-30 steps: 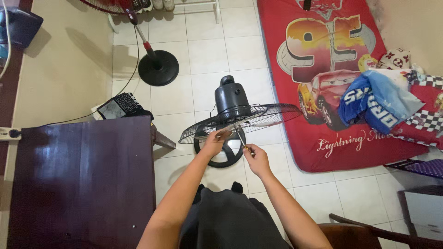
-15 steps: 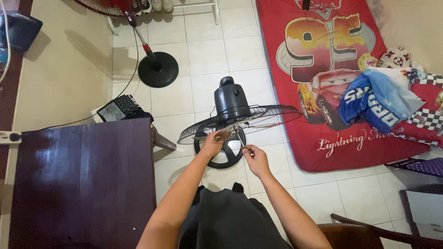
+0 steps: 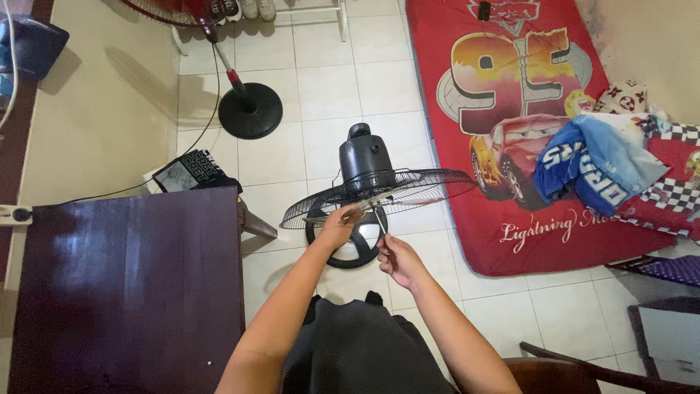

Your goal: The person removes the front grille of a standing electric fan by hand, then uses a screwdriver to loosen and remove the fan blade from the motor hub. The removed parts are placed on a nearby table.

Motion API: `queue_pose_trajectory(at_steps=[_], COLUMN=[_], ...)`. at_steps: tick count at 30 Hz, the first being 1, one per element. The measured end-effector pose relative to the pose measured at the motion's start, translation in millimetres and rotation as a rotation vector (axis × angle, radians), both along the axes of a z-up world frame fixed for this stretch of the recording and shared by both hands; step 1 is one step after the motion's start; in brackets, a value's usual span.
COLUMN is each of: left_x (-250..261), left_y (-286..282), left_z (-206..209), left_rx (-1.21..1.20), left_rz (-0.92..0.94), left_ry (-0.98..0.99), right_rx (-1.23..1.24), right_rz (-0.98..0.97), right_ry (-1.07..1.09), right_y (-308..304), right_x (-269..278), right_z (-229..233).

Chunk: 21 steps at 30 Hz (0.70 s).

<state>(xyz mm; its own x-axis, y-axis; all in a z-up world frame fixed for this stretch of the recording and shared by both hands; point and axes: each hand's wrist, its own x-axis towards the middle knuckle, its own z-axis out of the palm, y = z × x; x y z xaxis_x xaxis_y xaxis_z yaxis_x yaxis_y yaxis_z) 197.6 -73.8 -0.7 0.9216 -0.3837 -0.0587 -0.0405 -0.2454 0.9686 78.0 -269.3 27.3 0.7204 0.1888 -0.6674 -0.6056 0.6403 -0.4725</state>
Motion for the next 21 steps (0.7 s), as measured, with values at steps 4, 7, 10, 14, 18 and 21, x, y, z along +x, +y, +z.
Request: queue_pose_trajectory(at_steps=[4,7,10,14,18,21], left_x=[-0.6,-6.4,-4.3,-3.7,-4.6,-5.4], left_y=[0.1,0.5,-0.1,0.4,-1.1,-0.6], left_z=[13.7,25.3,31.8,25.6,18.3,17.7], left_rx=[0.090,0.019,0.127,0.108,0.066,0.086], left_rz=[-0.048,-0.045,-0.035,-0.017,-0.011,-0.023], left_ry=[0.030,0.010,0.030,-0.005,-0.050,0.066], right_rx=[0.189,0.143,-0.082,-0.328,-0.467,-0.568], right_rz=[0.016,0.029,0.028,0.039,0.032,0.048], right_ry=[0.014,0.051,0.084,0.076,0.058,-0.018], right_y=[-2.8,-1.3,4.8,14.0,18.6,21.2], right_x=[3.3,5.1,10.8,12.8,11.8,9.7], right_z=[2.3,5.2,10.4,18.4,22.7,19.6])
